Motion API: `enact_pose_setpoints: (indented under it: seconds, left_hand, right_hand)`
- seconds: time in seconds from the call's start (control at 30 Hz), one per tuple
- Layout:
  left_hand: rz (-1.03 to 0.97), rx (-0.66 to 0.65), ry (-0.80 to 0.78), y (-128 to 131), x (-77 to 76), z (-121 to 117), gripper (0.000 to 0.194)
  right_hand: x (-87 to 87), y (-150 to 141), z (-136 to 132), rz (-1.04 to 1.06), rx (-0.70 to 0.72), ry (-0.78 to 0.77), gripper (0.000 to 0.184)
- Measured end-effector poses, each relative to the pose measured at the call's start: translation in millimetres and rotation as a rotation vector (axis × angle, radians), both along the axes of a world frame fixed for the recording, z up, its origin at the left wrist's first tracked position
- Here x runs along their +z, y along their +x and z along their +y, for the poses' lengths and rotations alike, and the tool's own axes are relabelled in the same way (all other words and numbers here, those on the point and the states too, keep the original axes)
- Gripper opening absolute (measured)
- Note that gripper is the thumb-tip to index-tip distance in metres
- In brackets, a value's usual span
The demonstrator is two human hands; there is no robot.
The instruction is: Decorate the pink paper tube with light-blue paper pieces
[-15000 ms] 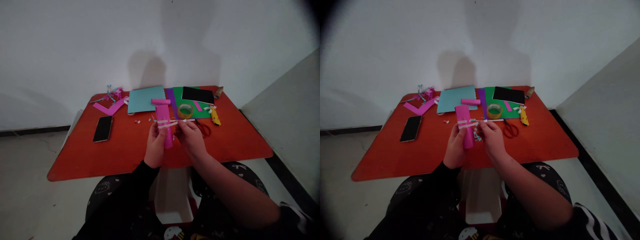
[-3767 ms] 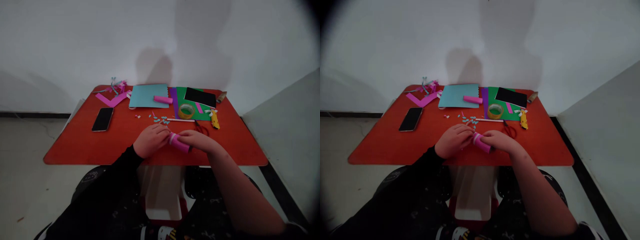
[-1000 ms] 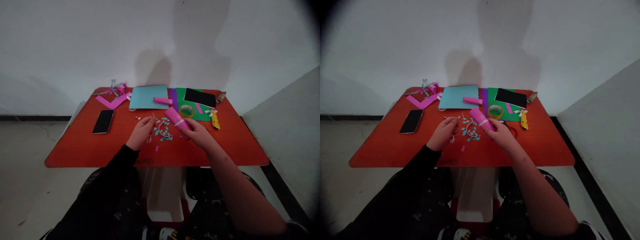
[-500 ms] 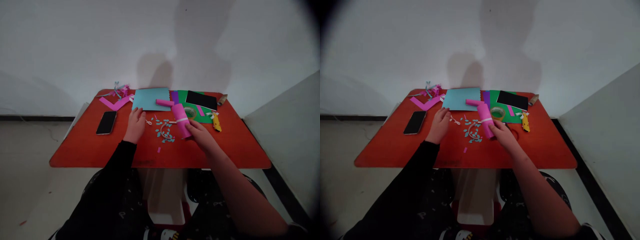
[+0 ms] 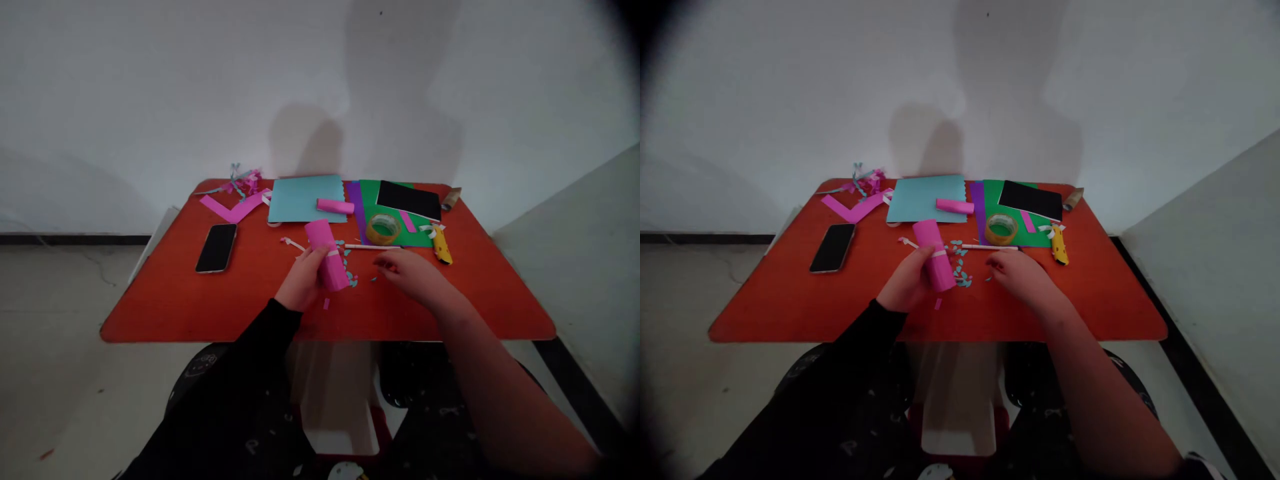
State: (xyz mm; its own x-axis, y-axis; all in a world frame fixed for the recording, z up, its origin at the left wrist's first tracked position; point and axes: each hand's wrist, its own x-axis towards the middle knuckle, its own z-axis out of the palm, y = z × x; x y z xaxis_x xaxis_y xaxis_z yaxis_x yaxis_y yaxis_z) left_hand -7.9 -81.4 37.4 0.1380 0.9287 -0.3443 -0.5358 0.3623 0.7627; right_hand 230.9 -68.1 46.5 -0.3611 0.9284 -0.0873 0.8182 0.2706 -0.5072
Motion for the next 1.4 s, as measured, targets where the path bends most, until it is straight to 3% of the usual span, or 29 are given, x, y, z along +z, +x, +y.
enact_pose_setpoints:
  seconds: [0.17,0.5,0.6,0.77,0.9,1.2,1.4]
  left_hand:
    - [0.050,-0.083,0.031,-5,-3.3,-2,0.049]
    - [-0.112,-0.167,-0.077,8,1.4,-19,0.047]
    - [-0.107,-0.202,-0.065,13,-2.4,-22,0.049]
    - [0.024,-0.323,0.061,15,-2.8,-24,0.059]
    - [0.126,-0.375,0.172,14,-0.3,-25,0.061]
    - [0.179,-0.353,0.212,9,4.7,-24,0.061]
    - [0.178,-0.343,0.188,10,9.6,-26,0.069]
  right_hand:
    - [-16.9,13,10,-0.257,0.242,-0.003,0.024]
    - [-24.6,-2,8,-0.329,0.188,0.048,0.013]
    - [-26.2,-4,5,-0.189,0.105,0.045,0.007]
    - [-19.1,-12,-2,0.276,-0.042,0.038,0.008]
    - [-10.4,-21,-9,0.568,-0.195,-0.151,0.021]
    - [-2.9,-32,-18,0.975,-0.359,-0.411,0.032]
    - [-5.5,-34,-17,1.051,-0.378,-0.474,0.035]
